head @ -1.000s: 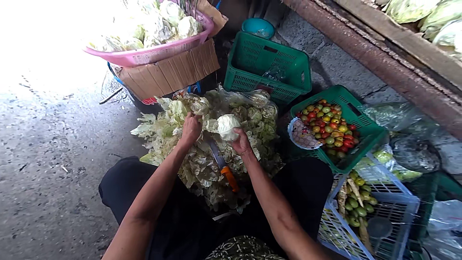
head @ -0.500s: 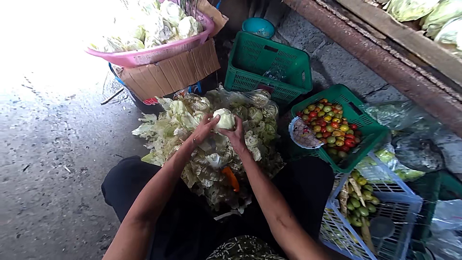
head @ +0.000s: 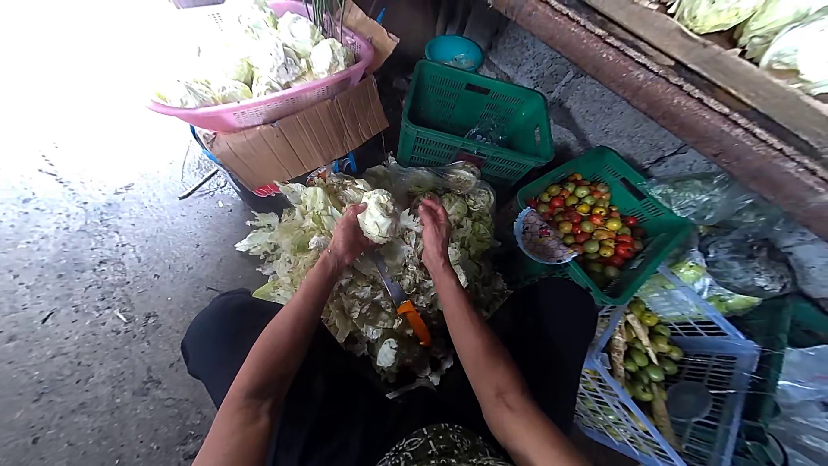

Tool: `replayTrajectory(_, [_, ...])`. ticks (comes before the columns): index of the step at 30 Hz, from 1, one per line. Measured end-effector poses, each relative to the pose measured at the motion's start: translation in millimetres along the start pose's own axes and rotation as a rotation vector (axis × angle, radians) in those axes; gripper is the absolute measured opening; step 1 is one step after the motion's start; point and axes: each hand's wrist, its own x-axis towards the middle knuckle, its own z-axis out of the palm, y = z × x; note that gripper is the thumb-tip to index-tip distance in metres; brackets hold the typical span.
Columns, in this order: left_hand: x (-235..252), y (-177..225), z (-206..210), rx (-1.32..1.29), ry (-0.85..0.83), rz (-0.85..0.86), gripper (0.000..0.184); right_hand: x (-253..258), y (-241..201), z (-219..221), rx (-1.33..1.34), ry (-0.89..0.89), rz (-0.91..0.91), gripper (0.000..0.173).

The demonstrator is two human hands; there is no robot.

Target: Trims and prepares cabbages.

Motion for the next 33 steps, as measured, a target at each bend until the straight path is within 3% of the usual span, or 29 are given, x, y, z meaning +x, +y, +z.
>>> replayTrajectory(2, [2,-5,-1,0.043,0.033,-0.024,0.043,-1,11,0,-0.071,-0.040,-0.010,0.041])
replayTrajectory(5, [3,-12,-9,0.400,-0.046,-0.017,0.054,-6,9,2,-0.195,-0.216,0.070,0.058])
replayTrajectory(7, [-2,-15,-3,0.667,-0.072,0.052,0.063,-5,3,5,-0.113,-0.320,0.241,0.071])
replayTrajectory(11, [2,-26,9,0.995,-0.073,0.341,0.107,3,9,8,0.194,-0.234,0.405,0.075])
replayTrajectory(13, [2,-32,12,1.113,-0.075,0.524,0.096,2,14,8,0.290,-0.175,0.433,0.072])
replayTrajectory(15, [1,-31,16,1.134,-0.060,0.557,0.076,1,15,8,0.371,-0.143,0.470,0.070])
replayTrajectory(21, [1,-30,11,1.269,-0.059,0.772,0.045,1,25,10,0.564,-0.055,0.471,0.059])
replayTrajectory(26, [-2,-22,11,1.110,-0.005,0.787,0.024,3,32,4,0.609,-0.040,0.362,0.062])
replayTrajectory(33, [-6,-10,2,1.114,0.148,0.554,0.022,10,54,-8,0.732,-0.100,0.329,0.063])
